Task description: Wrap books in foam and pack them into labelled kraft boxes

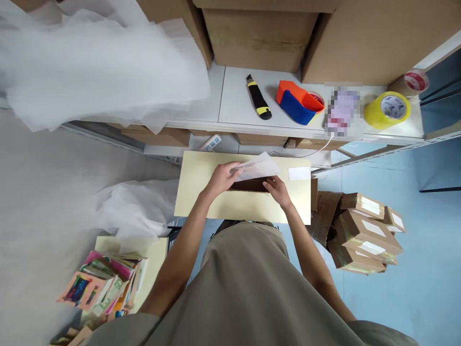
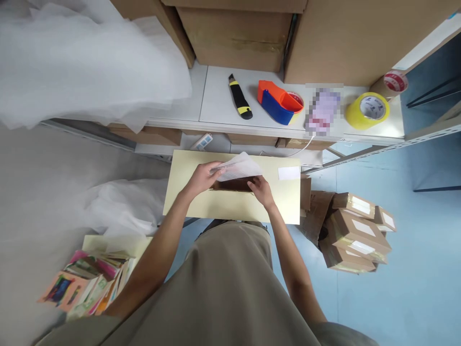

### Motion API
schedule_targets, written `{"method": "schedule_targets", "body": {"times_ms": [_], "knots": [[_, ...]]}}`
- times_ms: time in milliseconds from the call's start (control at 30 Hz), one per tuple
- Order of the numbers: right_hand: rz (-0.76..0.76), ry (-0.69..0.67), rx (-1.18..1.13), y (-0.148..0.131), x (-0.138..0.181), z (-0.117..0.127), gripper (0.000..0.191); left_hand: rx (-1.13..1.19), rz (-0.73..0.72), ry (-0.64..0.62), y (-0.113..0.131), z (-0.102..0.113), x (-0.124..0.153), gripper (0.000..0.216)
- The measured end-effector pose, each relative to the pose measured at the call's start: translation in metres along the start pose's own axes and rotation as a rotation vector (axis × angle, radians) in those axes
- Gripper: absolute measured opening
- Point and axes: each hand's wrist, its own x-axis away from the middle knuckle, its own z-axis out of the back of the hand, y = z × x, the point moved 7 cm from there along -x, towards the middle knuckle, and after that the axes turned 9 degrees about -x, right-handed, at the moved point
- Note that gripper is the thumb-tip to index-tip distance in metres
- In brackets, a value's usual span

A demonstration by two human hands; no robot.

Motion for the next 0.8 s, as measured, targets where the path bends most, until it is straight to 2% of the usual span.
{"method": "schedule_targets", "body": {"times_ms": [233,400,700,800], "knots": [[0.015,-0.014,0.026,0.007,-0.003,0.006,0.080,-0.163,-0.029,-0.103,-0.017,-0.032,-0.008,0.031],[0.013,0.013,-0.015,0.016,-0.007,0.009,0.080,-0.214,0.000,-0.147,-0.031,-0.054,-0.018,0.031],[-0.014,0.057,-0.027,0.020,-0.009,0.012,0.064,-0.302,0.162,-0.248,-0.055,-0.088,-0.020,0.033],[-0.022,0.084,-0.024,0.019,-0.007,0.013,0.064,-0.317,0.161,-0.286,-0.057,-0.098,-0.020,0.036]]}}
